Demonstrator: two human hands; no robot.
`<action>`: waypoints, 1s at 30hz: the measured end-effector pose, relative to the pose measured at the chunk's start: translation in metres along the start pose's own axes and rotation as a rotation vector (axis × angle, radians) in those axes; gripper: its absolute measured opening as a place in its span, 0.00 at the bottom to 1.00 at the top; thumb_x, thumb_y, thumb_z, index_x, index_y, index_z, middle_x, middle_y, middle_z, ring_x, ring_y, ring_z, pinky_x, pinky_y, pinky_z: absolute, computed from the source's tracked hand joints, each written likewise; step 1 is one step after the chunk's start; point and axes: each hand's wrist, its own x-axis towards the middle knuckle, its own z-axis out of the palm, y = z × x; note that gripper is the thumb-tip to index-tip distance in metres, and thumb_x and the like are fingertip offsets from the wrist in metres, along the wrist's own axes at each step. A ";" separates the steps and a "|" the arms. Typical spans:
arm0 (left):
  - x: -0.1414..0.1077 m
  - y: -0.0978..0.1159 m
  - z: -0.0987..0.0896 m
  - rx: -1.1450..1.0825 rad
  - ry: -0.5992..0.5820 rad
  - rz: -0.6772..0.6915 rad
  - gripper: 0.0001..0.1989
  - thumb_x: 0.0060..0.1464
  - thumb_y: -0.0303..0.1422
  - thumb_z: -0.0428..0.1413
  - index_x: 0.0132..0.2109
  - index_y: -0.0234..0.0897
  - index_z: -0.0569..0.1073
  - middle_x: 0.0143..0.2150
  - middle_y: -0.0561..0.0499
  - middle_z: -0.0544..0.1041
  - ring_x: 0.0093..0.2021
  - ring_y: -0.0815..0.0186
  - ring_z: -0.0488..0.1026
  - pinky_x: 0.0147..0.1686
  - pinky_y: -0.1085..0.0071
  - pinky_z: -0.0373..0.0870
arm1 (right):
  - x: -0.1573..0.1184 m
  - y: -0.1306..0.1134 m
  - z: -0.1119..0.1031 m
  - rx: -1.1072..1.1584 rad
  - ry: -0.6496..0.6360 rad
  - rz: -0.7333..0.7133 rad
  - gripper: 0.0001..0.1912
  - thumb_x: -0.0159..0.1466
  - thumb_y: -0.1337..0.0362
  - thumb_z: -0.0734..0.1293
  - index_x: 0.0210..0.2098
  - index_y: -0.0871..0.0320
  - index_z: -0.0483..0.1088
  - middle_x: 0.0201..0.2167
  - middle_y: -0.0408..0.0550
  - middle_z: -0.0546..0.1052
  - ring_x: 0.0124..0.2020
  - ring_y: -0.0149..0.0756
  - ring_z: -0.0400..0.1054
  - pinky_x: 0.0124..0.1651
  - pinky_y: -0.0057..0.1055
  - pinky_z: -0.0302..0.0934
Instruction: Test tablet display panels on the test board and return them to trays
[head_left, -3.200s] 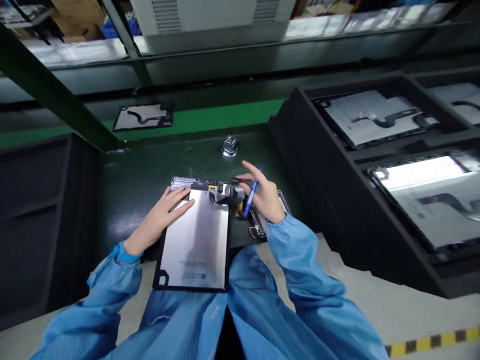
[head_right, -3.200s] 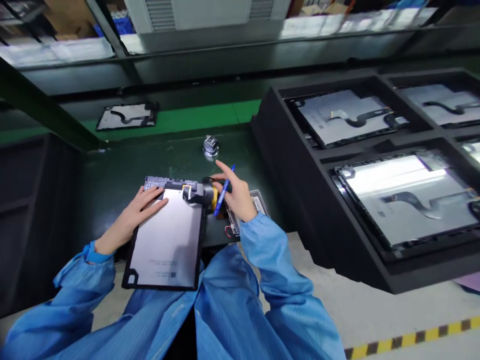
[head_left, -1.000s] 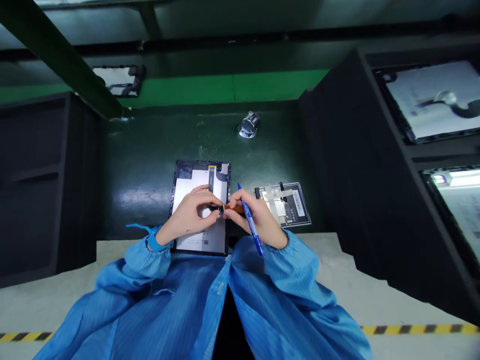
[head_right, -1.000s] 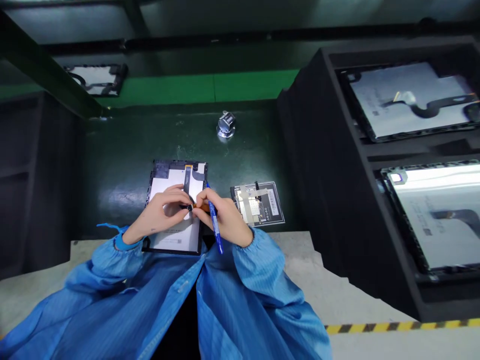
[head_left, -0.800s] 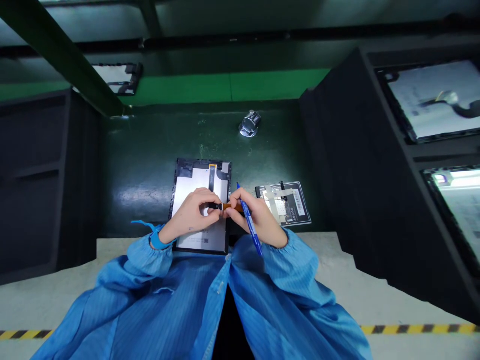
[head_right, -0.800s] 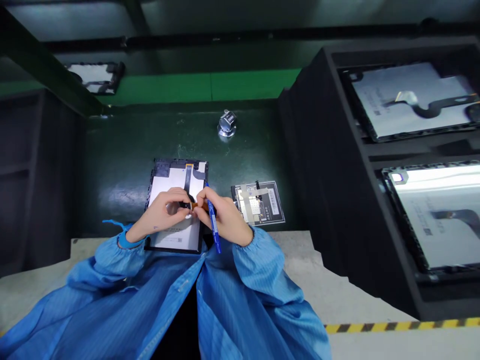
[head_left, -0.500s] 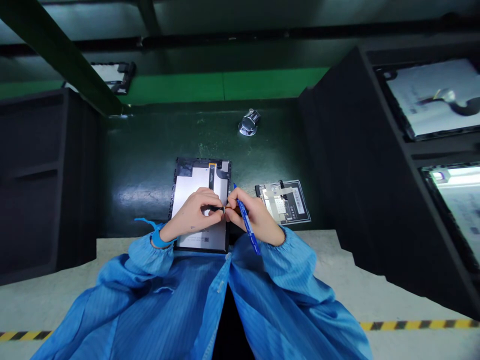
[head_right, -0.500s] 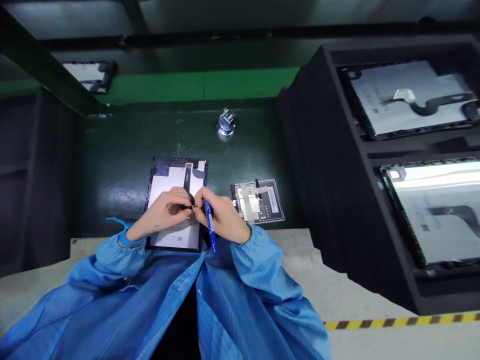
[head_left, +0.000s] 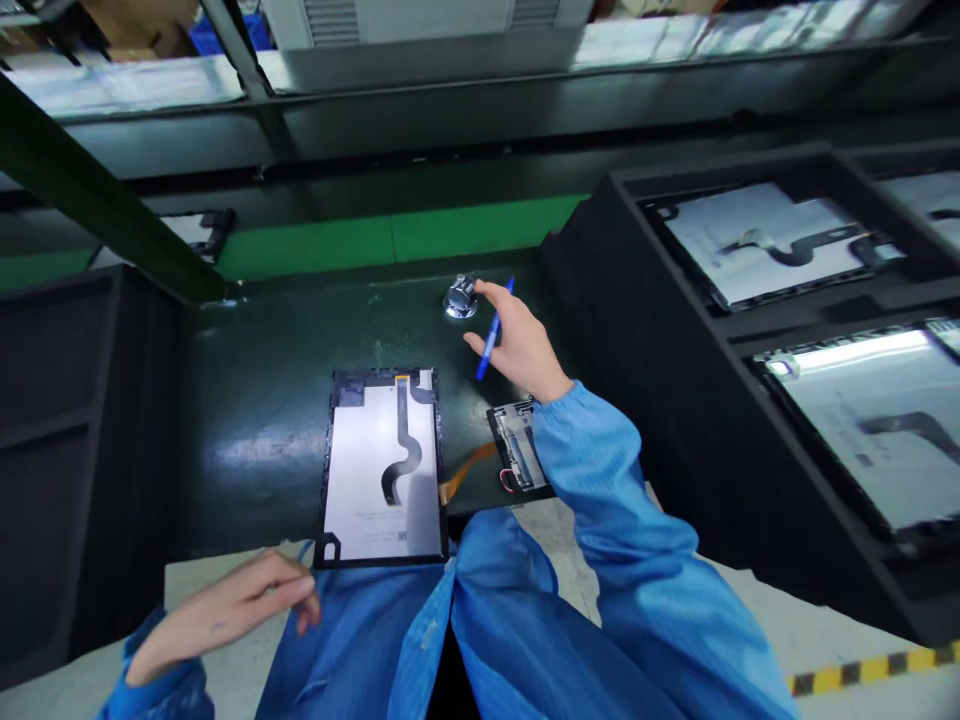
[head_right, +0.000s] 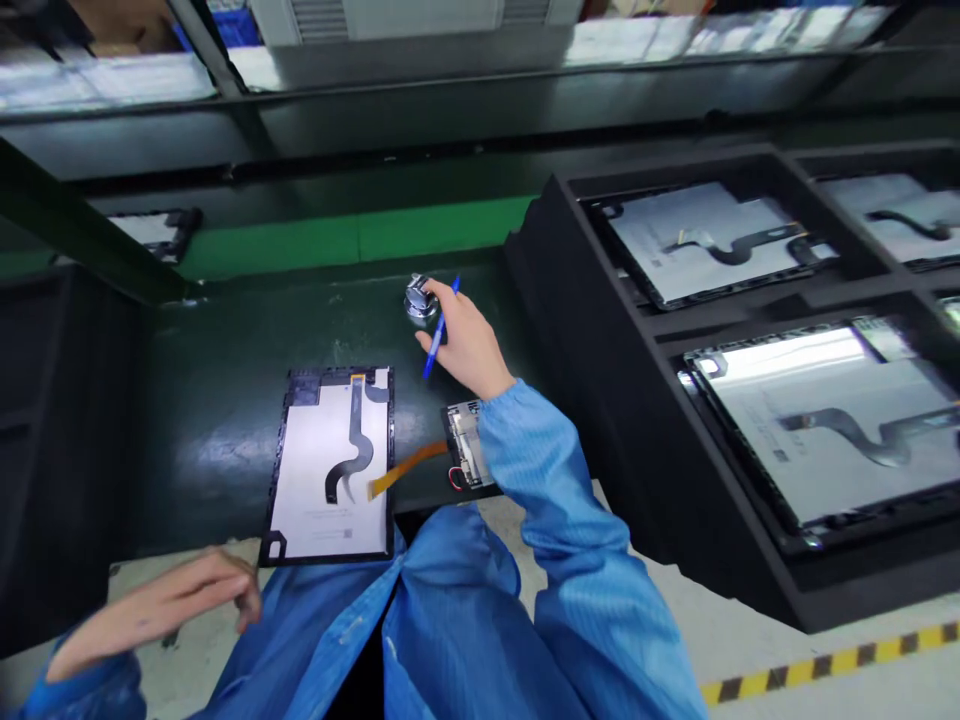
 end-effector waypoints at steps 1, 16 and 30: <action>0.001 -0.009 0.002 -0.007 -0.020 -0.099 0.18 0.54 0.53 0.60 0.35 0.46 0.85 0.37 0.47 0.84 0.42 0.51 0.79 0.51 0.57 0.73 | 0.013 0.008 0.005 -0.033 -0.022 -0.049 0.34 0.60 0.71 0.69 0.64 0.59 0.59 0.66 0.59 0.67 0.67 0.51 0.62 0.67 0.53 0.60; 0.009 -0.009 0.050 -0.766 0.268 -0.305 0.25 0.37 0.34 0.71 0.46 0.33 0.79 0.45 0.41 0.84 0.38 0.48 0.82 0.37 0.57 0.79 | 0.039 0.040 0.023 0.274 0.038 -0.022 0.33 0.60 0.71 0.66 0.64 0.53 0.57 0.59 0.49 0.76 0.61 0.45 0.71 0.64 0.45 0.63; 0.061 0.228 -0.048 -0.866 0.529 -0.013 0.14 0.57 0.17 0.47 0.27 0.34 0.69 0.17 0.56 0.60 0.14 0.74 0.59 0.13 0.79 0.64 | 0.035 0.046 0.025 0.127 0.097 -0.025 0.24 0.63 0.68 0.70 0.58 0.52 0.69 0.49 0.52 0.76 0.56 0.46 0.68 0.57 0.42 0.68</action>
